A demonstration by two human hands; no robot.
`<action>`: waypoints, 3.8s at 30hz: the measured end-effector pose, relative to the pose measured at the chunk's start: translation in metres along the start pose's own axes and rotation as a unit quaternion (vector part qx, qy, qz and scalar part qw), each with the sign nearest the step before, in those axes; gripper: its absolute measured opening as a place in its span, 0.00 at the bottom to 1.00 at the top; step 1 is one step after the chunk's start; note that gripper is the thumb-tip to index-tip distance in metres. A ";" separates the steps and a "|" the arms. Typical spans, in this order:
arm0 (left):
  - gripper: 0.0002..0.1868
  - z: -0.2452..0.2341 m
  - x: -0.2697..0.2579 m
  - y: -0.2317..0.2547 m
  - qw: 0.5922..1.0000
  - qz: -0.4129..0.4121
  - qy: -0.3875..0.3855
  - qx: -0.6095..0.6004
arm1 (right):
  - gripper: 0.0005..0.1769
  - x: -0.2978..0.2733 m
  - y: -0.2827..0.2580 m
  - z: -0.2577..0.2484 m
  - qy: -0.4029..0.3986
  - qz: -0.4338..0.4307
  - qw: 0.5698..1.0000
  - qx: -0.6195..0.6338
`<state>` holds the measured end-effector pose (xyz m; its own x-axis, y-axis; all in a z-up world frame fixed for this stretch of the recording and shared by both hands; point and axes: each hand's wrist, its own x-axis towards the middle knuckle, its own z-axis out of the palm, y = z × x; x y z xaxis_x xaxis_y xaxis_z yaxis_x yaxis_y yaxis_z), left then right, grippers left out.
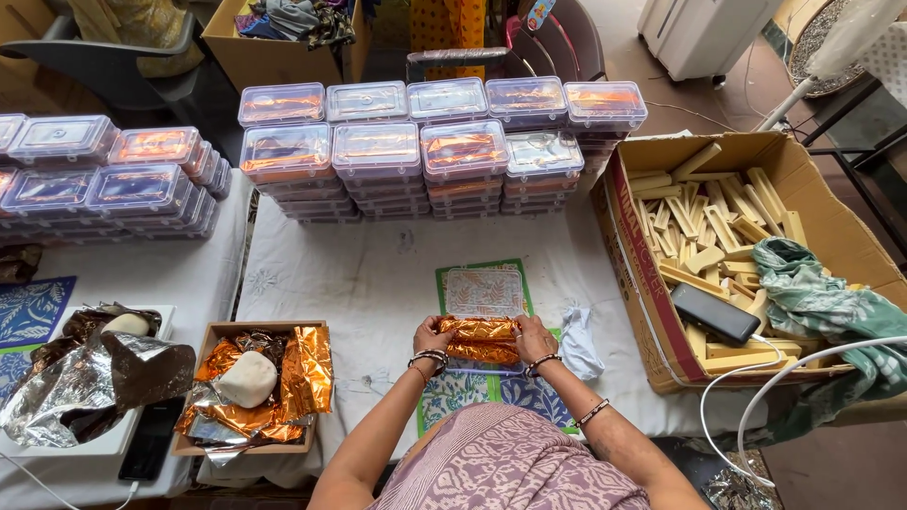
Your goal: The person wraps small wooden pieces in white tissue paper and then in orange foil. They place the wrapped items into clear plastic containers and stack them on the table. The person also handles patterned paper and stacks of containers.
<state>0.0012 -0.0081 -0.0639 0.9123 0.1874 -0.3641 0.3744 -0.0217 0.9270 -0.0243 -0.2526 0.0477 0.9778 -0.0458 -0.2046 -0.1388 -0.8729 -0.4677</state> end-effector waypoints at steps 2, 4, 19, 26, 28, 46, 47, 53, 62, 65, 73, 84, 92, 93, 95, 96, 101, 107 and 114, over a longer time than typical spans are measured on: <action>0.20 -0.003 -0.030 0.038 0.995 0.014 0.027 0.100 | 0.15 -0.001 -0.001 0.002 0.005 0.005 1.000 -0.002; 0.18 -0.006 -0.051 0.067 0.978 0.029 0.052 0.200 | 0.15 0.001 0.002 0.008 0.010 0.010 1.000 -0.003; 0.15 -0.019 0.006 -0.006 0.998 -0.025 -0.029 -0.052 | 0.14 -0.004 0.001 0.008 0.035 -0.004 0.999 0.026; 0.12 -0.018 -0.038 0.056 0.958 0.025 0.042 0.283 | 0.15 0.003 -0.001 0.002 0.015 -0.002 1.000 -0.019; 0.12 -0.019 -0.044 0.063 0.951 0.042 0.049 0.302 | 0.15 0.001 -0.001 0.004 0.013 -0.003 1.000 -0.025; 0.16 -0.013 -0.037 0.075 0.945 -0.049 0.007 0.322 | 0.14 0.013 -0.004 0.010 0.020 -0.012 0.999 -0.034; 0.17 -0.012 -0.036 0.071 0.942 -0.036 0.011 0.334 | 0.15 0.012 -0.003 0.012 0.035 -0.023 0.999 -0.029; 0.19 -0.017 -0.040 0.056 0.947 -0.006 0.000 0.320 | 0.23 -0.002 0.023 0.025 0.187 -0.056 0.979 0.062; 0.21 -0.015 -0.037 0.041 0.962 0.009 -0.014 0.273 | 0.13 -0.017 0.012 0.008 0.191 -0.047 0.979 0.062; 0.22 -0.014 -0.044 0.051 0.960 0.002 -0.011 0.281 | 0.12 -0.011 0.008 -0.003 0.162 -0.089 0.983 -0.005; 0.23 -0.011 -0.039 0.033 0.945 0.056 -0.001 0.323 | 0.05 -0.001 0.023 0.005 0.096 -0.225 0.952 -0.185; 0.19 -0.001 -0.028 0.008 0.951 0.097 0.012 0.293 | 0.06 0.017 0.016 0.001 0.065 -0.193 0.971 -0.127; 0.21 -0.002 -0.032 0.013 0.956 0.102 0.032 0.273 | 0.14 0.006 0.008 0.003 0.100 -0.152 0.974 -0.132; 0.21 -0.002 -0.030 0.007 0.955 0.111 0.038 0.271 | 0.14 0.008 0.009 0.003 0.098 -0.159 0.973 -0.132; 0.21 -0.001 -0.034 0.016 0.956 0.091 0.036 0.276 | 0.13 0.007 0.004 -0.004 0.098 -0.164 0.972 -0.137; 0.22 -0.001 -0.036 0.021 0.957 0.071 0.035 0.280 | 0.13 0.007 0.001 -0.007 0.097 -0.171 0.970 -0.143; 0.25 -0.006 -0.036 0.024 0.959 0.064 0.030 0.273 | 0.14 -0.014 0.000 0.007 0.149 -0.169 0.965 -0.137; 0.23 -0.008 -0.039 0.032 0.955 0.053 0.020 0.292 | 0.16 -0.027 0.000 0.002 0.164 -0.192 0.961 -0.116; 0.25 -0.007 -0.007 0.005 0.959 0.074 -0.025 0.273 | 0.07 0.020 0.029 0.012 0.076 -0.156 0.984 -0.048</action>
<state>-0.0047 -0.0023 -0.0561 0.9639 0.0946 -0.2490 0.2585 -0.5579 0.7886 -0.0105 -0.2730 0.0200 0.9837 0.1652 0.0712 0.1798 -0.8973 -0.4030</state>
